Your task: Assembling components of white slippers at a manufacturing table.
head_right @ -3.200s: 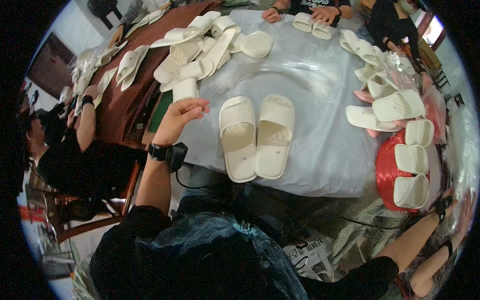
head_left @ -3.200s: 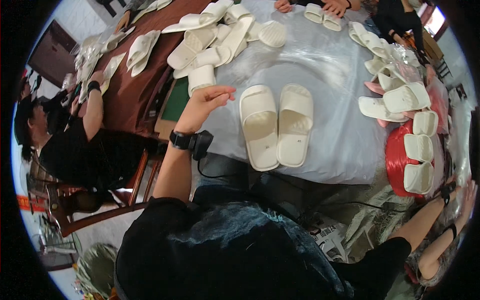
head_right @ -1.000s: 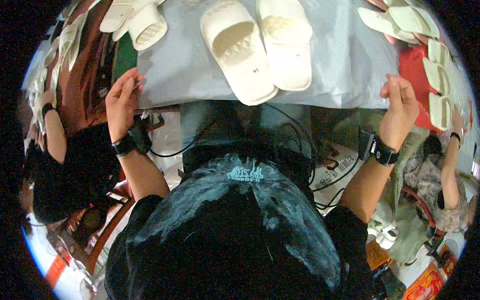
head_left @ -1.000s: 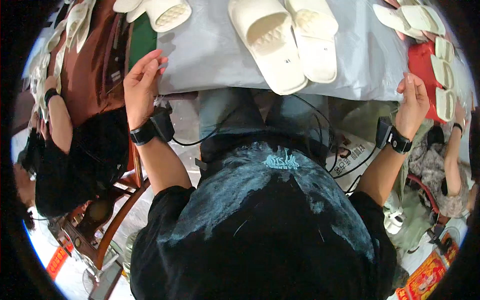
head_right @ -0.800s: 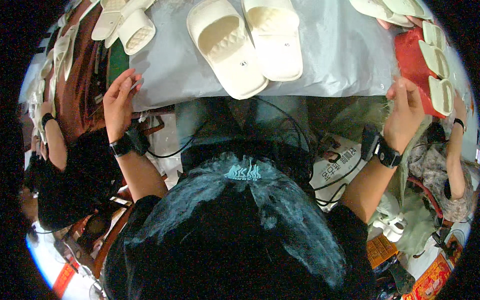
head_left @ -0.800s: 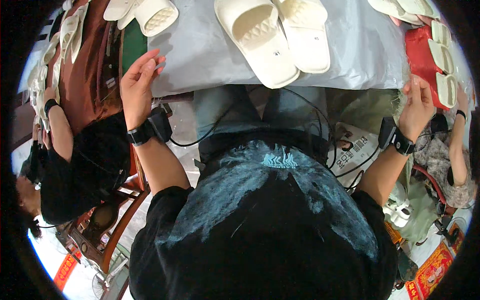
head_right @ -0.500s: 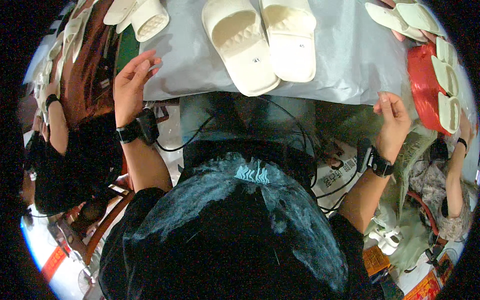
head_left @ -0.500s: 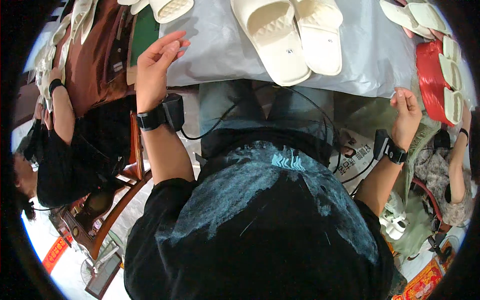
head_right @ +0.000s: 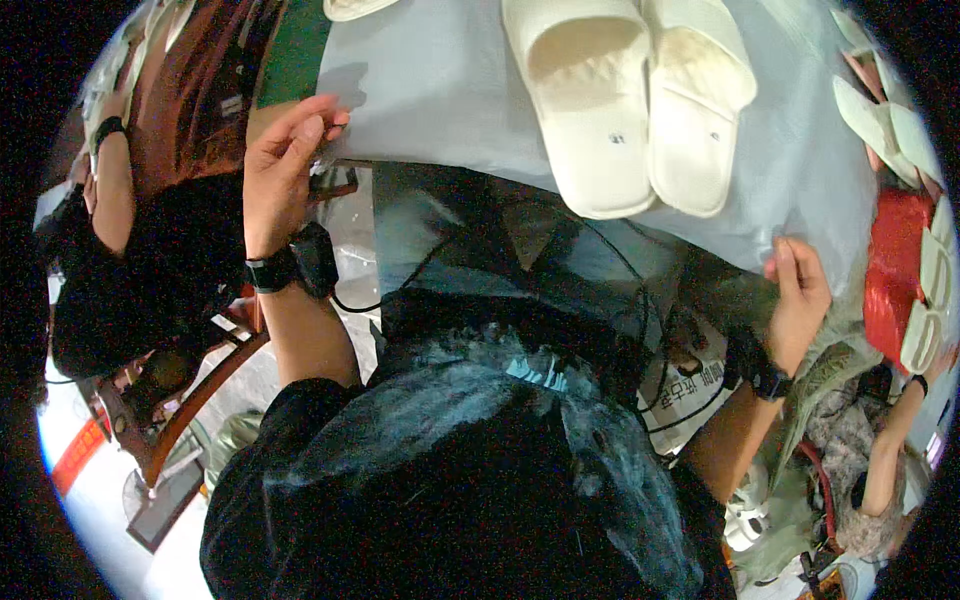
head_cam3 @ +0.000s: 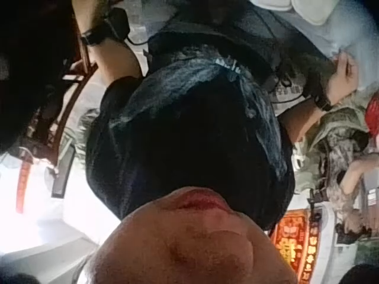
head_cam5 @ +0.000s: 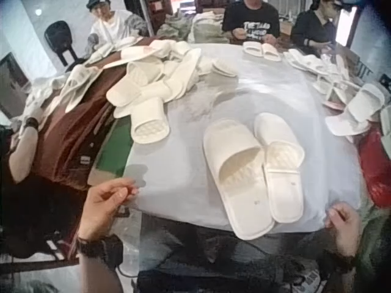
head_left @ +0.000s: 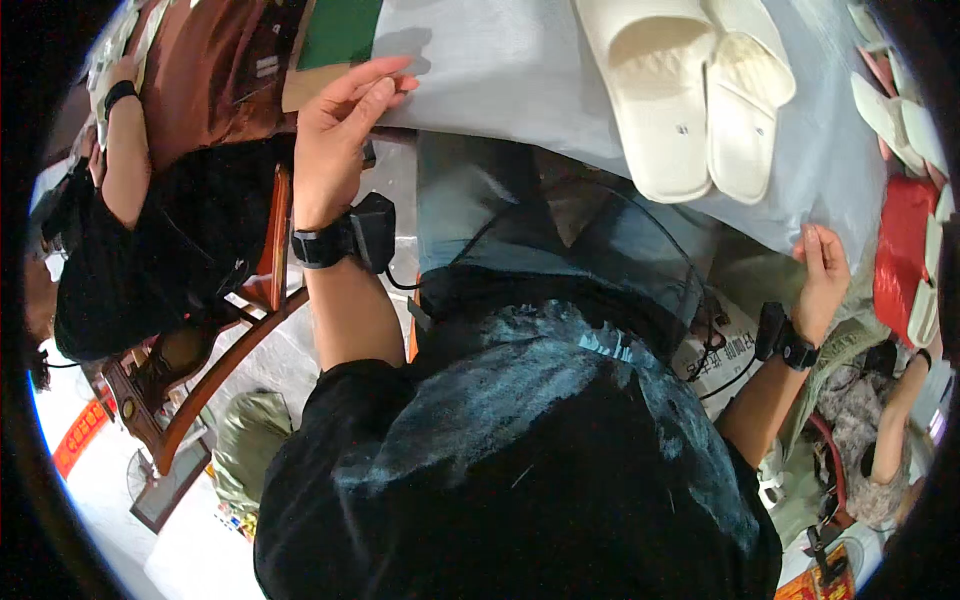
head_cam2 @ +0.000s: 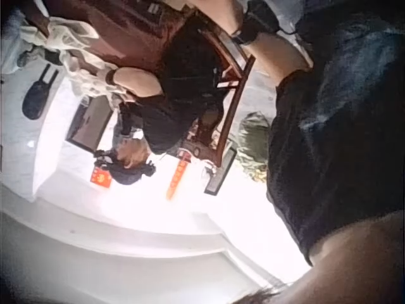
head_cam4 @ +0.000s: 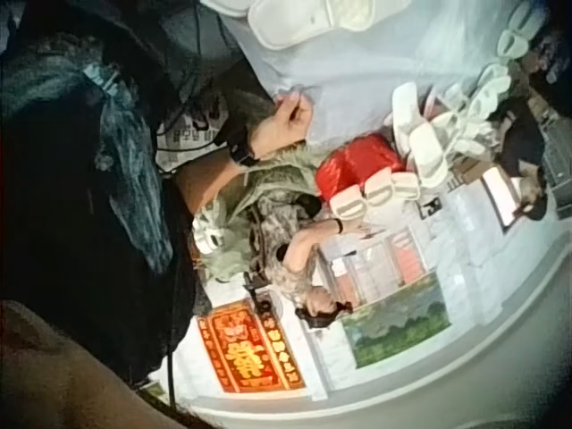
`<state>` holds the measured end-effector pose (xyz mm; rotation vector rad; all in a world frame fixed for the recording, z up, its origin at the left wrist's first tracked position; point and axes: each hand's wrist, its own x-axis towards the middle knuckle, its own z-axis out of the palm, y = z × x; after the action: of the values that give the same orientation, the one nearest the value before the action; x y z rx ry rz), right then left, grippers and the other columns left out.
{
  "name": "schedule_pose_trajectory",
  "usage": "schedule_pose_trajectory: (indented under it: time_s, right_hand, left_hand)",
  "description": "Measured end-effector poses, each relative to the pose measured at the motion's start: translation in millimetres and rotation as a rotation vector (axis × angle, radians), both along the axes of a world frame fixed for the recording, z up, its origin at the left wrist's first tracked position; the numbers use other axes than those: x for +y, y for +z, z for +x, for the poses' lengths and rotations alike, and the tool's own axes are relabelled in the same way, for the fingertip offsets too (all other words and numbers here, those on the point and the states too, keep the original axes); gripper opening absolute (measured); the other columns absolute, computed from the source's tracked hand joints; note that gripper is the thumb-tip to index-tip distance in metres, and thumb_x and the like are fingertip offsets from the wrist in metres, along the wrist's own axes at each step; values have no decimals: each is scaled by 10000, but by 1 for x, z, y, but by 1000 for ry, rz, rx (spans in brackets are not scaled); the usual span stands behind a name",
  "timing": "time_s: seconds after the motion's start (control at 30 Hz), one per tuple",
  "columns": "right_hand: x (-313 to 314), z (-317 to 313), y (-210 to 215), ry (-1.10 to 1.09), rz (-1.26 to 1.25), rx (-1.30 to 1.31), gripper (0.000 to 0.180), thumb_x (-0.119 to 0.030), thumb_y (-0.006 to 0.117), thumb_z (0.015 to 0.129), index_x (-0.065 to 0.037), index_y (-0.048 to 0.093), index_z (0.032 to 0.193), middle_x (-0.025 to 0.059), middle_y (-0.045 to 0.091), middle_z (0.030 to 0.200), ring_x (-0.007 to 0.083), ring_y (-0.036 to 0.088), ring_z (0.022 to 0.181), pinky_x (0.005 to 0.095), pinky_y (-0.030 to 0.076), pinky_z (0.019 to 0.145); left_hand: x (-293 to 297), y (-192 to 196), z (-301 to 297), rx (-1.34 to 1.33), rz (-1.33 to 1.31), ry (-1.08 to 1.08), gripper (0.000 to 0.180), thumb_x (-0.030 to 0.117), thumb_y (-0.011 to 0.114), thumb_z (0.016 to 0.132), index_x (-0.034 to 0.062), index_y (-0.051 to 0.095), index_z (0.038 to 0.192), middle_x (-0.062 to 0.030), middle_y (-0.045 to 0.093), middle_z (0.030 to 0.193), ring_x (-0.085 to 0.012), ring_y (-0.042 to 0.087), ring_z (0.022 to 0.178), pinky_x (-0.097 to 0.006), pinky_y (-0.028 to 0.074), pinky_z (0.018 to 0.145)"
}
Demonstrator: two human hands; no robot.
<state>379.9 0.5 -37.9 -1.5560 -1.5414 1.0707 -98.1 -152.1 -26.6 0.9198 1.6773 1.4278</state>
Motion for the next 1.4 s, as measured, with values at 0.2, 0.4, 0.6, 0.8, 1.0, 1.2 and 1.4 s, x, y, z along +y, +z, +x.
schedule_pose_trajectory:
  time_s: [0.2,0.4,0.6,0.8,1.0,1.2,1.4]
  right_hand:
    - [3,0,-4,-12,-18,-30,107,-116,622,884,-13,639,911,-8,558,728,73,491,674,203,379,645]
    - [3,-2,-4,-75,-20,-50,127,-139,630,887,-19,640,926,-6,575,740,69,503,678,200,393,635]
    - [6,3,0,-62,18,-46,142,-127,602,902,-1,636,959,2,573,751,78,506,677,210,396,638]
    - [-5,39,14,-240,179,223,161,-134,580,915,18,623,942,23,569,746,101,507,673,230,405,647]
    - [-36,109,33,-412,324,449,189,-117,530,945,59,598,947,50,547,737,124,486,665,259,397,633]
    - [-68,137,40,-626,465,541,163,-97,548,933,58,597,919,55,551,735,131,487,651,256,390,599]
    - [-80,153,58,-807,648,597,192,-114,586,911,77,595,906,63,551,733,125,480,623,256,372,555]
  left_hand:
    - [3,-9,-8,-24,38,-7,257,139,568,925,5,629,1136,-91,676,981,-143,623,924,-268,474,846]
    - [1,-7,-9,-57,-75,52,256,144,562,928,21,631,1141,-83,673,982,-136,623,916,-252,473,815]
    - [8,4,-6,76,-224,80,254,201,565,933,114,637,1161,-16,659,990,-99,581,851,-268,511,715]
    - [34,13,10,277,-135,-76,294,120,532,945,-34,581,1191,-118,639,1058,-172,591,995,-308,445,911]
    - [72,38,35,276,-46,-190,314,126,539,945,-59,561,1197,-134,634,1061,-185,591,1004,-334,452,930]
    - [93,50,57,314,-39,-229,317,140,556,938,-56,570,1186,-137,639,1049,-172,591,973,-323,458,919]
    - [101,60,70,256,-5,-271,319,146,574,928,-55,579,1175,-133,641,1046,-168,593,951,-314,453,912]
